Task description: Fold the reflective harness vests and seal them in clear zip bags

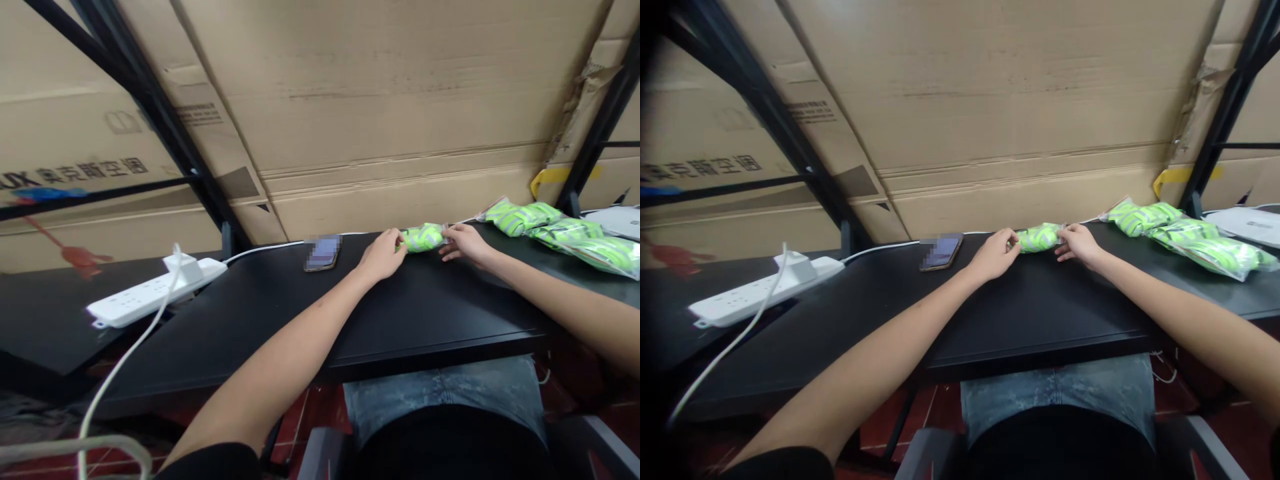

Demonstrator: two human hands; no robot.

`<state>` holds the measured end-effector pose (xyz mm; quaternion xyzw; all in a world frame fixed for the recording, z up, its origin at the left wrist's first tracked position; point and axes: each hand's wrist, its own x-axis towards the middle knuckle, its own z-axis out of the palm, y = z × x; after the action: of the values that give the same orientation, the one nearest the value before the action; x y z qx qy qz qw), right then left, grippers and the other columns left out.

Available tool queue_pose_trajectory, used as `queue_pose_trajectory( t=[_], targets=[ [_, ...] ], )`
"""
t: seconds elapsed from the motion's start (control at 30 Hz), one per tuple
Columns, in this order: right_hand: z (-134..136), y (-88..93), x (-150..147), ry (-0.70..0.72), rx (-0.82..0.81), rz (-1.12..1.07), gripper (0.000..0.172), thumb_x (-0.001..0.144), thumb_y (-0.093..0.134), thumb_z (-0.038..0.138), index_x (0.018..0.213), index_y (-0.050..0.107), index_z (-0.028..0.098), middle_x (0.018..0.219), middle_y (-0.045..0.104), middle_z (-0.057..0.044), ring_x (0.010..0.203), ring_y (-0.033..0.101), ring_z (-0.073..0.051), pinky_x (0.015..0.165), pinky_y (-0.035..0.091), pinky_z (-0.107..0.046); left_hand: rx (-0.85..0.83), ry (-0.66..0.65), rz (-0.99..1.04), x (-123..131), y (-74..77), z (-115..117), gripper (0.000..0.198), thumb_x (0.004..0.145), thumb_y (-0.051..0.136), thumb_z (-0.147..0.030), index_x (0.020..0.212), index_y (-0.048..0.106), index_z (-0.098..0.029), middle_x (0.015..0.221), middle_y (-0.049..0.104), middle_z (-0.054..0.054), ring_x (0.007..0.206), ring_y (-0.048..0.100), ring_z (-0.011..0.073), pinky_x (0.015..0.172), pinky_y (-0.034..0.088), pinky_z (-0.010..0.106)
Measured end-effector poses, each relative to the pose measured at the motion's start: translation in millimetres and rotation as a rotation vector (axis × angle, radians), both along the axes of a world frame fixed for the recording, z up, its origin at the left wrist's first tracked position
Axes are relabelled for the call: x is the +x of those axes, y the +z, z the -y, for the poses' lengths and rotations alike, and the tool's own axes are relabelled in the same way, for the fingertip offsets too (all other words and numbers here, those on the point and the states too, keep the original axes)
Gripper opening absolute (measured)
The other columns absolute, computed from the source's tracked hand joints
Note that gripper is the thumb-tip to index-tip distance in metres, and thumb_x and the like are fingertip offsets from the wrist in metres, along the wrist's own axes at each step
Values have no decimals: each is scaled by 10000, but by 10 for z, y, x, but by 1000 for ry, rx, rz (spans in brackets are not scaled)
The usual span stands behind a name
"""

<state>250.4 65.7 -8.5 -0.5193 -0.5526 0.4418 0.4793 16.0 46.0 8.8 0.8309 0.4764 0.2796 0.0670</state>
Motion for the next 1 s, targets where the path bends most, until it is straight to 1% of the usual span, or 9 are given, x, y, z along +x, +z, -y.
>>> queue_pose_trajectory(
  t=[0.13, 0.27, 0.33, 0.43, 0.53, 0.67, 0.8, 0.9, 1.0],
  targets=[
    [85, -51, -35, 224, 345, 251, 273, 846, 644, 431, 758, 537, 196, 649, 589, -2, 609, 580, -149, 598, 500, -298, -60, -87, 31, 212, -99, 147, 410, 892, 555, -572, 1060, 530, -200, 1062, 630, 100, 978, 610, 270, 855, 493, 407],
    [175, -27, -53, 426, 637, 650, 275, 947, 494, 348, 778, 639, 186, 699, 643, -6, 648, 574, -137, 656, 442, -277, -1, 58, -50, 181, -190, 51, 552, 788, 664, -633, 1075, 521, -184, 1149, 578, 146, 1103, 546, 351, 898, 474, 483],
    [203, -8, -34, 381, 768, 818, 230, 938, 506, 305, 829, 671, 186, 719, 670, -14, 631, 578, -139, 647, 431, -275, 40, 62, -74, 105, -212, -44, 425, 822, 679, -521, 1049, 541, -190, 1141, 570, 126, 1110, 536, 335, 918, 470, 477],
    [205, 17, 6, 165, 1011, 1014, 200, 929, 518, 277, 922, 682, 164, 834, 698, -78, 723, 613, -180, 665, 437, -291, 95, -33, -58, 23, -218, -131, 166, 885, 627, -339, 956, 577, -197, 1082, 575, 81, 1068, 555, 273, 944, 472, 421],
    [170, 40, 48, 56, 1178, 1168, 217, 942, 503, 268, 956, 677, 139, 922, 682, -135, 842, 611, -229, 732, 454, -326, 184, -87, -35, 25, -199, -105, 118, 890, 614, -295, 952, 582, -200, 1054, 586, 64, 1032, 568, 249, 932, 482, 393],
    [123, 27, 89, 215, 1161, 1278, 212, 945, 499, 224, 868, 683, 152, 819, 657, -96, 784, 602, -214, 741, 467, -329, 351, -164, -83, 96, -146, -2, 225, 866, 659, -347, 1012, 586, -193, 1061, 607, 70, 1028, 571, 248, 904, 484, 382],
    [131, -15, 57, 319, 1115, 1239, 214, 926, 485, 142, 991, 689, 147, 913, 675, -105, 853, 622, -213, 788, 493, -328, 453, -262, -312, 160, -112, 49, 159, 902, 617, -335, 955, 642, -187, 1017, 646, 75, 1026, 572, 254, 846, 474, 381],
    [160, -22, -12, 366, 1070, 1217, 226, 938, 472, 138, 1014, 685, 138, 945, 677, -116, 859, 633, -212, 789, 507, -331, 449, -236, -432, 186, -110, 61, 153, 931, 562, -288, 889, 660, -177, 946, 665, 78, 996, 571, 257, 807, 476, 374],
    [184, -12, -70, 364, 1030, 1214, 207, 946, 474, 154, 967, 678, 127, 903, 669, -114, 808, 631, -208, 762, 508, -328, 432, -176, -430, 185, -108, 73, 130, 916, 575, -262, 947, 649, -159, 975, 671, 89, 975, 567, 249, 807, 485, 359]
  ],
)
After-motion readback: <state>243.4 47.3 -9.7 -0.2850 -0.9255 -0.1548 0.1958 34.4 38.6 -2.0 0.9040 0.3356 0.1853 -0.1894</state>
